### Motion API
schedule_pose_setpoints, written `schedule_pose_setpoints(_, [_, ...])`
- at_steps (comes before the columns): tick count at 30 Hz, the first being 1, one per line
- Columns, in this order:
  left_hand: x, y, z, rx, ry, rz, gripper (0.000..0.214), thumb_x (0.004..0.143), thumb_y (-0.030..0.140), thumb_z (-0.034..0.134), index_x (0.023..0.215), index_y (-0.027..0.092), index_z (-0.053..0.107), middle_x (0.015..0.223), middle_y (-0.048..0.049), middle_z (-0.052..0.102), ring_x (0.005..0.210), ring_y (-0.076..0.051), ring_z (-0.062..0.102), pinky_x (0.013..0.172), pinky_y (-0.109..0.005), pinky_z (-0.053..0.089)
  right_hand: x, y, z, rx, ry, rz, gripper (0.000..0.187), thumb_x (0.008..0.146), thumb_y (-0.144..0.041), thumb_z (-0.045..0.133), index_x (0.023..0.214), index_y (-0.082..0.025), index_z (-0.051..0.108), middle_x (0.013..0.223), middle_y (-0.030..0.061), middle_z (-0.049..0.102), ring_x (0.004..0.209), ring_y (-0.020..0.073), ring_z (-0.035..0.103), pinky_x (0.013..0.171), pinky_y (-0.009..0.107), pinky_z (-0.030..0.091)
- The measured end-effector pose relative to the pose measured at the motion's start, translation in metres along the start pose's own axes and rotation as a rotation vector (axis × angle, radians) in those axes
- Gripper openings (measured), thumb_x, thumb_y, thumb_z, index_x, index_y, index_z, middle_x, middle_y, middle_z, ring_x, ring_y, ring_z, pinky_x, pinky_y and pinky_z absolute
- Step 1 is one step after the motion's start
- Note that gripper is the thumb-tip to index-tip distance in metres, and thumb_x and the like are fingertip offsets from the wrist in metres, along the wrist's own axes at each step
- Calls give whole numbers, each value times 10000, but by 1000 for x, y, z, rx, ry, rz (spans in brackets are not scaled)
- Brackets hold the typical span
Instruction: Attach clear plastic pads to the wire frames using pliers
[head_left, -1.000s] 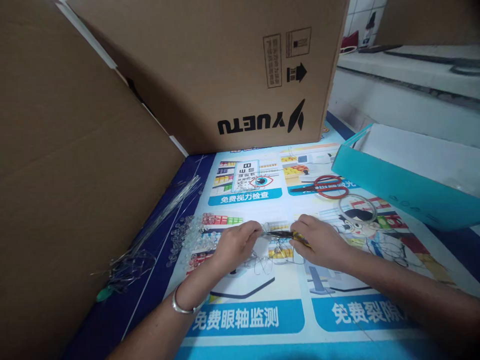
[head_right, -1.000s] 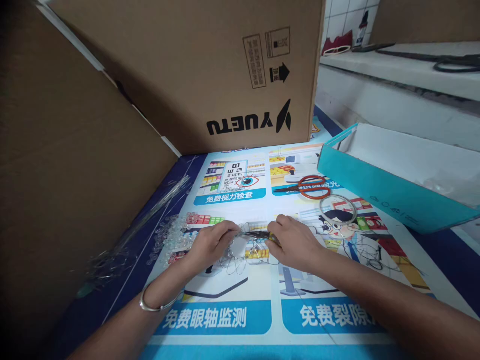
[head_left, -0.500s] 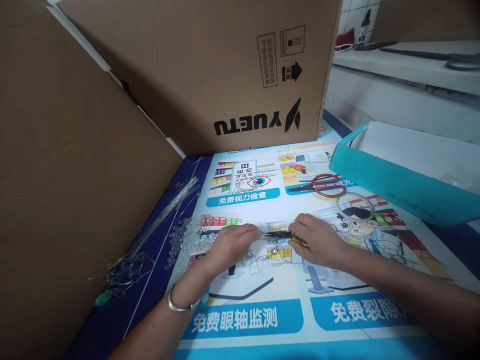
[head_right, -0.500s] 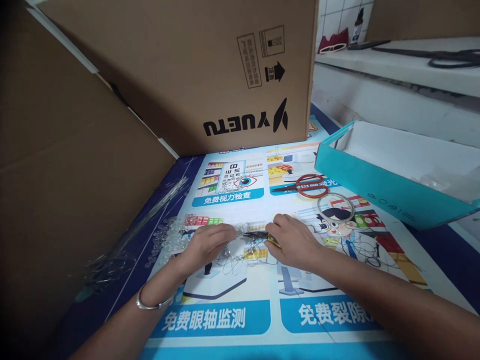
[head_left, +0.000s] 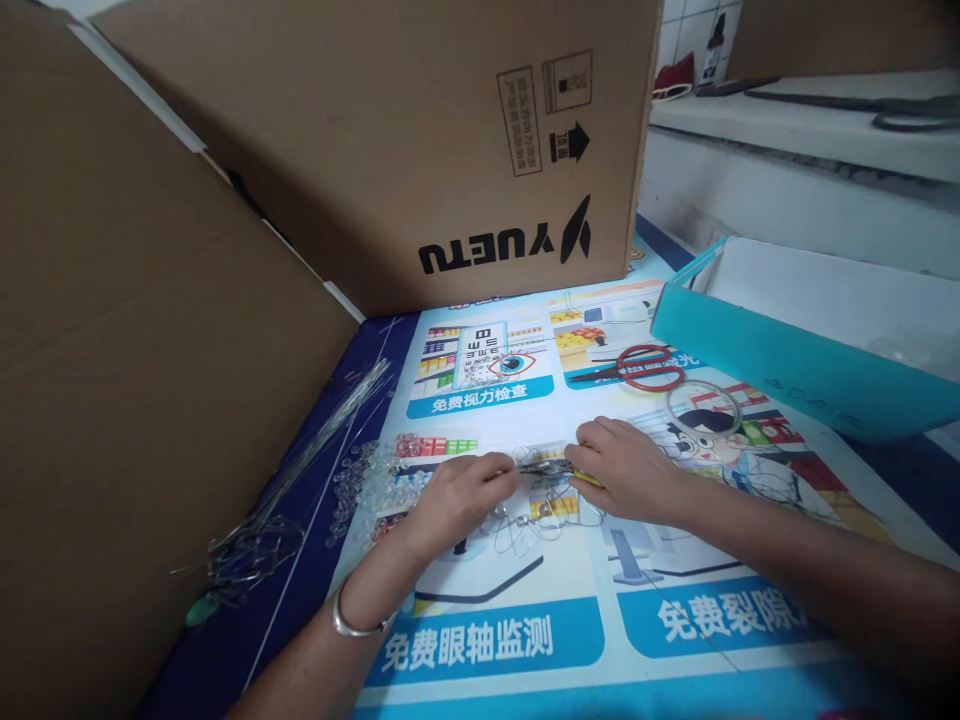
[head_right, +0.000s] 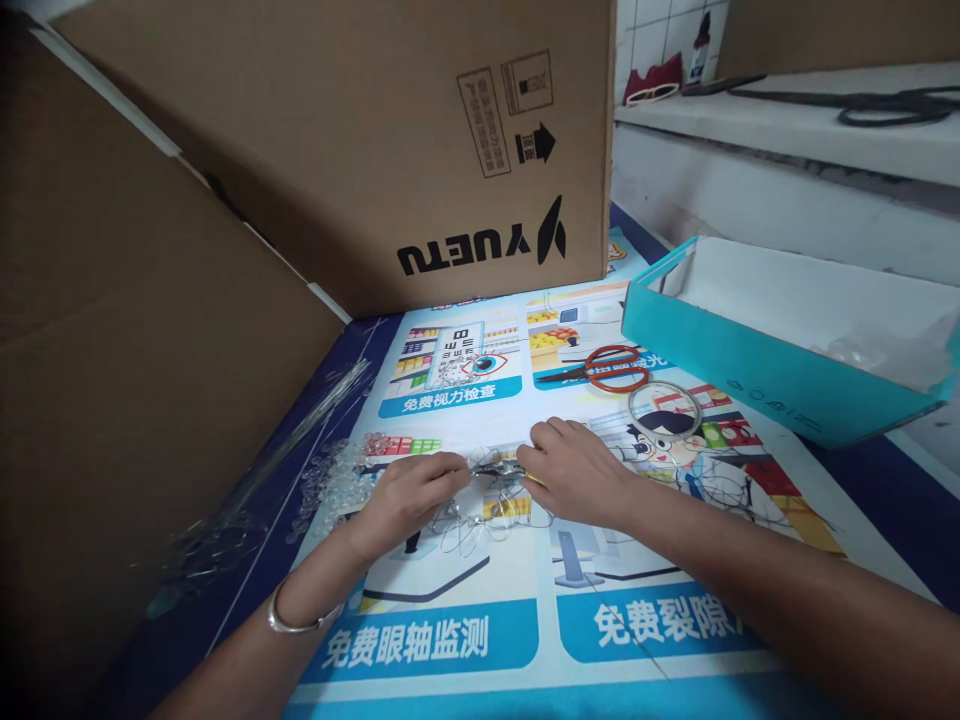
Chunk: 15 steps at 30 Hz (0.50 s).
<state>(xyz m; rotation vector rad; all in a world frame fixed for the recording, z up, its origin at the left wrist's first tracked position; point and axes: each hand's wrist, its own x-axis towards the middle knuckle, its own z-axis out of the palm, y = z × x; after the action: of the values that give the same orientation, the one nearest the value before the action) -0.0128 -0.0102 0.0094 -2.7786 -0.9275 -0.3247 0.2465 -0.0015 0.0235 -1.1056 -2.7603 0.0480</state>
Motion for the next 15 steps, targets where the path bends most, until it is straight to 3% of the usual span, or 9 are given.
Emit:
schedule_pose_setpoints(9, [-2, -2, 2, 19, 61, 61, 171, 871, 145, 410, 956, 187, 553, 1021, -50, 618, 838, -158, 586, 676, -270, 448, 1, 1, -3, 17, -67, 41, 223, 859, -361, 409, 896, -189, 546, 899, 77, 499, 868, 205, 434, 702, 315, 321])
schedule_pose_setpoints(15, [-1, 0, 1, 55, 23, 93, 170, 864, 125, 408, 954, 180, 541, 1022, -57, 615, 837, -159, 585, 673, -272, 456, 2, 2, -8, -15, -84, 22, 216, 863, -345, 397, 879, -191, 548, 892, 74, 503, 854, 205, 432, 670, 311, 314])
